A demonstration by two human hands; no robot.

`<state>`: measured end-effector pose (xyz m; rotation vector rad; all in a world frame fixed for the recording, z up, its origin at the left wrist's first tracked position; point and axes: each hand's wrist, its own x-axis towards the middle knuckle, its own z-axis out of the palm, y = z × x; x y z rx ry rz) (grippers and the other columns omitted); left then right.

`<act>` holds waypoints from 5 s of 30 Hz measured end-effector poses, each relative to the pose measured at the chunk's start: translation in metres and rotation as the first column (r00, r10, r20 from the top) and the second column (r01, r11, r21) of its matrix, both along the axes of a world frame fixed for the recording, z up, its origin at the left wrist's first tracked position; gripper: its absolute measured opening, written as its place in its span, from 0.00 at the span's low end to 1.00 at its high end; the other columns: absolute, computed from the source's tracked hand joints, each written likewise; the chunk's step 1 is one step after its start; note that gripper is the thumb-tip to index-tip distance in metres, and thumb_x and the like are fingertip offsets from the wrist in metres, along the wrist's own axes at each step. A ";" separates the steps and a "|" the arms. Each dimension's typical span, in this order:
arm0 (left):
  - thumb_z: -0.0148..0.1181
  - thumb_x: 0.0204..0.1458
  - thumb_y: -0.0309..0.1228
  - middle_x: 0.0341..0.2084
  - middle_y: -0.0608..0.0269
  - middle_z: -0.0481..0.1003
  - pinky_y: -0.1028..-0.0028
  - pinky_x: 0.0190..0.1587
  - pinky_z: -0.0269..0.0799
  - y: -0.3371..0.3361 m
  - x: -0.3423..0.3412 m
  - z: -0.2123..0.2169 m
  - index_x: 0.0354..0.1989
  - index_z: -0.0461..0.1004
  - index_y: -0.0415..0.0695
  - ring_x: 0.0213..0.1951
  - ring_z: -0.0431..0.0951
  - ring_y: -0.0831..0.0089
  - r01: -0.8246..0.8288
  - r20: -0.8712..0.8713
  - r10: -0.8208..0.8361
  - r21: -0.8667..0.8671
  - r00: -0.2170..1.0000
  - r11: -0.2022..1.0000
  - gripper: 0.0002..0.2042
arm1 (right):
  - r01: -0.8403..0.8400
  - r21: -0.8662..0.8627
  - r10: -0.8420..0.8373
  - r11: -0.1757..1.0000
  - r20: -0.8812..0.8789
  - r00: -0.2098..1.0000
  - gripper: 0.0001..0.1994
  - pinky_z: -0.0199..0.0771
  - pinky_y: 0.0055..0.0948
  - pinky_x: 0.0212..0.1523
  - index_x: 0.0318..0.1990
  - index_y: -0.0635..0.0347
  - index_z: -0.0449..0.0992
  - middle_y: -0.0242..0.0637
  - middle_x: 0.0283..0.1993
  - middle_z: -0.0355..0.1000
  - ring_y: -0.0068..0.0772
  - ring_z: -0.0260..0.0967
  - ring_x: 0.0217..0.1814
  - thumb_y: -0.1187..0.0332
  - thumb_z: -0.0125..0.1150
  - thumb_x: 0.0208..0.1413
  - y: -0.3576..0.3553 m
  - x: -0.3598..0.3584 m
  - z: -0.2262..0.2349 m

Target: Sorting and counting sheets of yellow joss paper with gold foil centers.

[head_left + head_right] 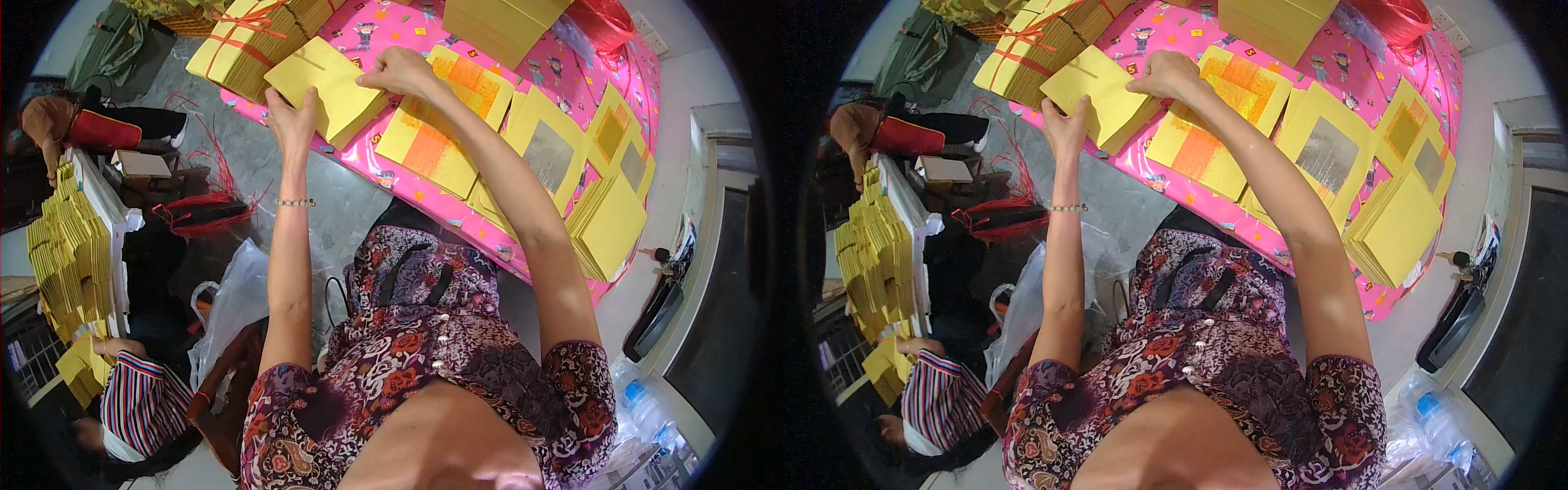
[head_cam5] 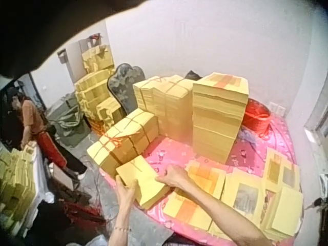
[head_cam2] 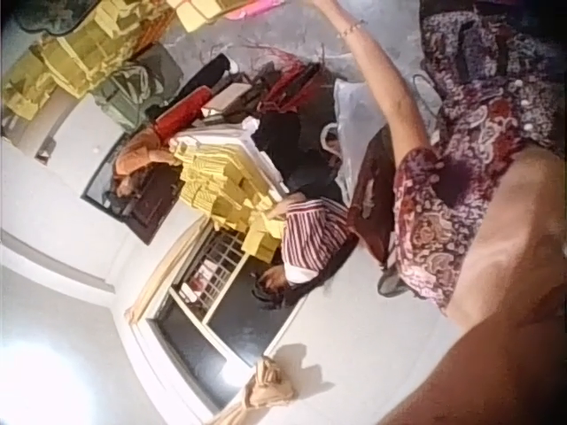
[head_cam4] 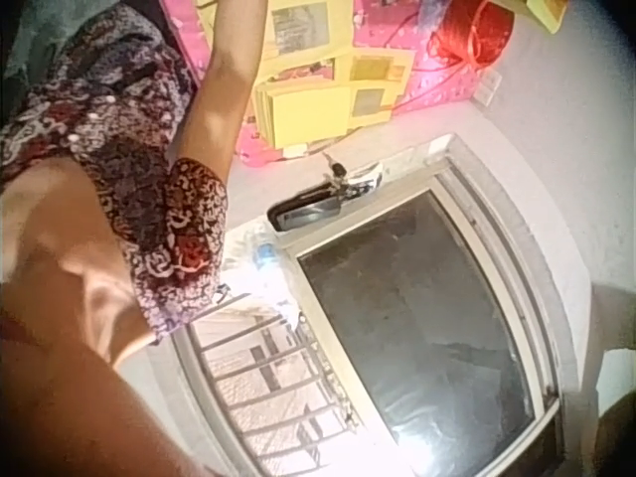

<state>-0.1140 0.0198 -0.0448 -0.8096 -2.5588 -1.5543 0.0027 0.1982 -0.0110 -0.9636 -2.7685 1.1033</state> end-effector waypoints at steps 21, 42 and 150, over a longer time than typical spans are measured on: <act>0.54 0.43 0.21 0.34 0.58 0.72 0.61 0.40 0.65 0.010 -0.002 0.006 0.42 0.74 0.51 0.37 0.70 0.57 0.219 -0.488 -0.344 -0.295 0.802 0.930 0.16 | 0.063 0.283 0.035 0.957 -0.328 0.944 0.16 0.71 0.38 0.32 0.28 0.59 0.74 0.40 0.26 0.74 0.42 0.73 0.31 0.54 0.61 0.48 -0.018 0.056 0.007; 0.46 0.54 0.54 0.57 0.53 0.60 0.50 0.55 0.51 0.029 0.017 -0.001 0.59 0.62 0.53 0.53 0.57 0.49 0.074 -0.424 -0.327 -0.512 0.844 0.855 0.27 | 0.048 0.559 0.133 0.828 -0.280 0.951 0.15 0.64 0.35 0.43 0.36 0.56 0.73 0.35 0.37 0.69 0.36 0.66 0.41 0.61 0.66 0.41 -0.098 0.212 -0.005; 0.49 0.57 0.26 0.46 0.56 0.70 0.75 0.49 0.68 0.046 0.168 0.080 0.55 0.59 0.34 0.47 0.71 0.73 0.520 0.705 -0.703 0.568 0.092 0.638 0.18 | 0.070 -0.749 -0.646 0.658 -0.515 0.564 0.20 0.70 0.26 0.48 0.54 0.68 0.60 0.41 0.50 0.68 0.26 0.68 0.49 0.70 0.55 0.57 -0.071 0.217 0.035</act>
